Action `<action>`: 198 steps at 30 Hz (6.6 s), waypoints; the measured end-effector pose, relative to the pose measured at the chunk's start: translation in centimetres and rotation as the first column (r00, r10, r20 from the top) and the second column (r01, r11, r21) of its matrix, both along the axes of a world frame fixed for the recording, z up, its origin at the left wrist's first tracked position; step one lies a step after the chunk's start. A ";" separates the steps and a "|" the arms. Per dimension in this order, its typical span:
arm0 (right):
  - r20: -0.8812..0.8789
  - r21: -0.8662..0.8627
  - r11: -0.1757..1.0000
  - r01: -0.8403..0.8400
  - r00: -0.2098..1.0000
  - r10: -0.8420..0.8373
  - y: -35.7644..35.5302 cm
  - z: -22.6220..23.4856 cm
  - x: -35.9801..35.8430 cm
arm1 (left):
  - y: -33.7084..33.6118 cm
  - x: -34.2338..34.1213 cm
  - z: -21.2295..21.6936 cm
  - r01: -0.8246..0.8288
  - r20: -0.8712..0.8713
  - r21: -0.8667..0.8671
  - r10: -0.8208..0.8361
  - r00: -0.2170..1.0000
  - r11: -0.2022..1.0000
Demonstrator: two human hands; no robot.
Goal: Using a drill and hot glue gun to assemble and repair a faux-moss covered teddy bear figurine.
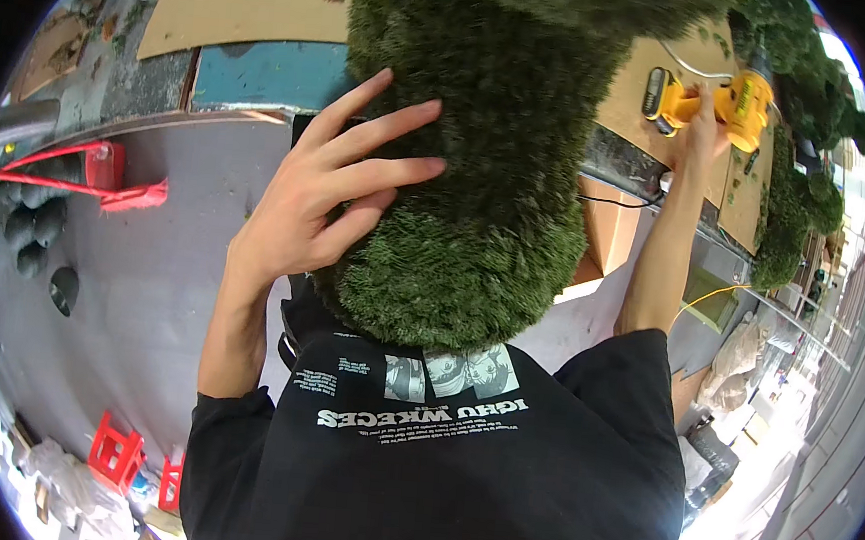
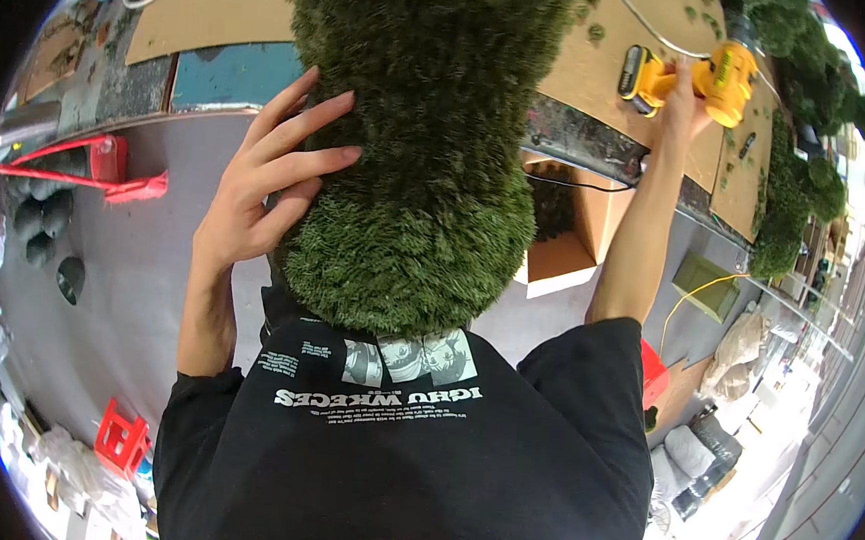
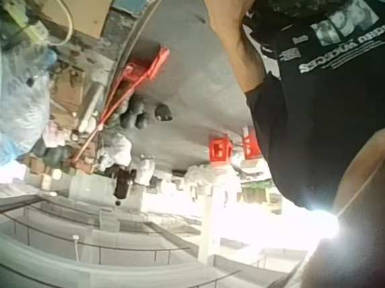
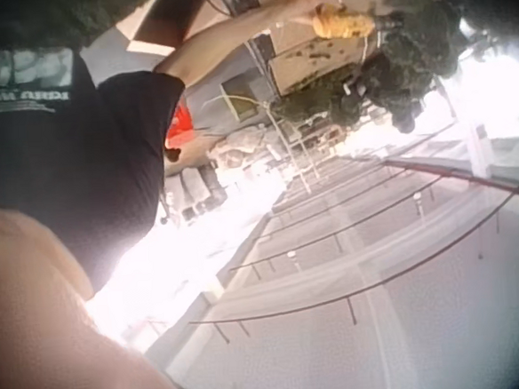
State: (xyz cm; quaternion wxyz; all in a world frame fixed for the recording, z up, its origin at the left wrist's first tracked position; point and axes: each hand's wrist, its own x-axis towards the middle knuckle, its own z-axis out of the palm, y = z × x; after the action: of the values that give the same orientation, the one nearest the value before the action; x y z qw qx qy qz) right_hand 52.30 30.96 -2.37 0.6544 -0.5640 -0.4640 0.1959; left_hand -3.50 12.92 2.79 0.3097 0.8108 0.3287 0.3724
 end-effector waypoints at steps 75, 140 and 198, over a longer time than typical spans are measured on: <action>0.604 -0.794 0.587 -0.157 -0.101 0.791 -16.9 23.8 -30.6 | 0.2 0.4 -3.7 -0.011 0.225 0.063 -0.004 0.974 0.998; 0.587 -0.799 0.600 -0.018 0.191 0.787 -17.8 28.4 -34.0 | 0.4 0.3 -3.8 0.006 0.214 0.062 -0.019 0.977 0.998; 0.667 -0.580 0.813 -0.059 0.539 0.515 -16.2 15.5 -33.0 | 0.4 0.7 -3.1 -0.001 0.180 0.020 -0.003 0.984 1.000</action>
State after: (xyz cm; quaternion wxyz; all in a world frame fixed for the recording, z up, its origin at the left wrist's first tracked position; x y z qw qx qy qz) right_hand 19.29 14.75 13.09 0.1646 -0.6484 -0.7298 0.1411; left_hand -2.77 13.29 -0.31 0.3300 0.7770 0.2952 0.4475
